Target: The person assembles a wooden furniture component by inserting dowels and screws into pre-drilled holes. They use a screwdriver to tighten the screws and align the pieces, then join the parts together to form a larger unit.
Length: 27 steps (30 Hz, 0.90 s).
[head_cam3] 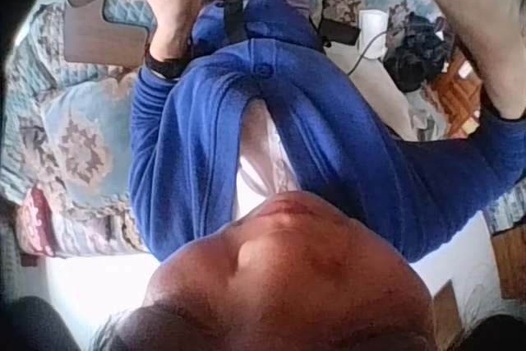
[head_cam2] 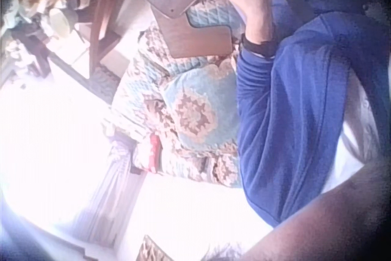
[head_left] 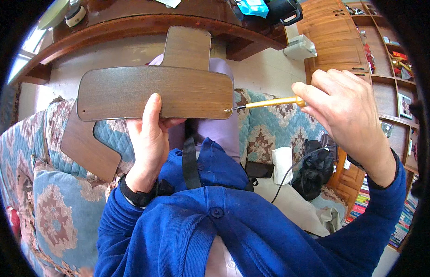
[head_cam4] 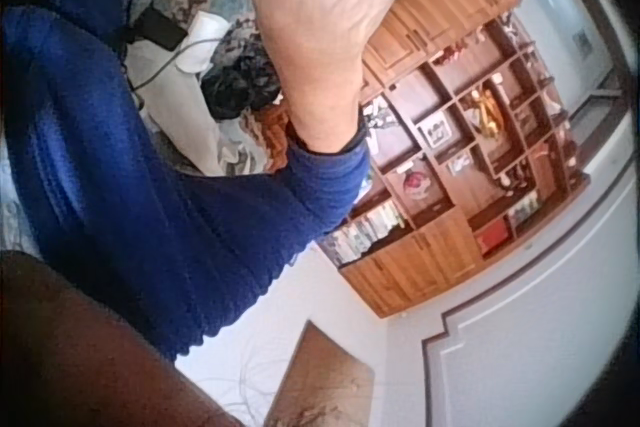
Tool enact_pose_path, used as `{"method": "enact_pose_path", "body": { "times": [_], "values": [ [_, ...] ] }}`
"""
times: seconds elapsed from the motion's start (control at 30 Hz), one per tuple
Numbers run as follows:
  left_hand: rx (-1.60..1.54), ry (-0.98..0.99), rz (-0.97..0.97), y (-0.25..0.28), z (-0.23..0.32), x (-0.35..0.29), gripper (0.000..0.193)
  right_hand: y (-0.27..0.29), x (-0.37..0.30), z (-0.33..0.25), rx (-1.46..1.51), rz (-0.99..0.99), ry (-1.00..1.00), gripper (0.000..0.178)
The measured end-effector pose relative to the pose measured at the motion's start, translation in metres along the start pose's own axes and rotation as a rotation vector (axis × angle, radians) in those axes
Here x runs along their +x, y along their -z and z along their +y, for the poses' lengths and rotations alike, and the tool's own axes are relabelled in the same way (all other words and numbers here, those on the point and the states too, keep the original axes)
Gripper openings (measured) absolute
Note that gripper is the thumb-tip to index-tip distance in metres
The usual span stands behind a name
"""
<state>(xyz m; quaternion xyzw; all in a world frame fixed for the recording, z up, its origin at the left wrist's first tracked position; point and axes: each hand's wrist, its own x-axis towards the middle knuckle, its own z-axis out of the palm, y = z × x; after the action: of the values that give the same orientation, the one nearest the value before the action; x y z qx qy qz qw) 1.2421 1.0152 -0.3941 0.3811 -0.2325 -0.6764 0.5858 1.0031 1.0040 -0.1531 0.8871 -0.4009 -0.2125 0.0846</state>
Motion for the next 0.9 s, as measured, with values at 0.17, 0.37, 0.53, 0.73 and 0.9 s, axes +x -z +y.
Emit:
{"method": "enact_pose_path", "body": {
  "times": [0.17,0.37,0.53,0.73,0.9],
  "values": [
    [0.008,-0.023,-0.013,-0.002,0.0027,0.0003,0.055,-0.0058,0.0014,0.0011,-0.036,-0.012,0.008,0.034],
    [-0.01,-0.034,0.003,-0.0025,0.0034,0.0003,0.055,-0.0057,0.0039,0.0016,-0.011,0.003,0.027,0.036],
    [-0.019,-0.038,-0.005,-0.0015,0.0037,0.0006,0.055,-0.004,0.0026,-0.0006,-0.003,-0.002,0.025,0.036],
    [-0.039,-0.035,0.026,-0.0021,0.0017,0.001,0.048,-0.0063,0.0017,-0.0015,0.024,-0.015,0.007,0.036],
    [-0.05,-0.026,0.039,-0.0002,-0.0005,-0.0011,0.035,-0.0065,0.0027,0.0001,0.042,-0.024,0.002,0.037]
  ]
}}
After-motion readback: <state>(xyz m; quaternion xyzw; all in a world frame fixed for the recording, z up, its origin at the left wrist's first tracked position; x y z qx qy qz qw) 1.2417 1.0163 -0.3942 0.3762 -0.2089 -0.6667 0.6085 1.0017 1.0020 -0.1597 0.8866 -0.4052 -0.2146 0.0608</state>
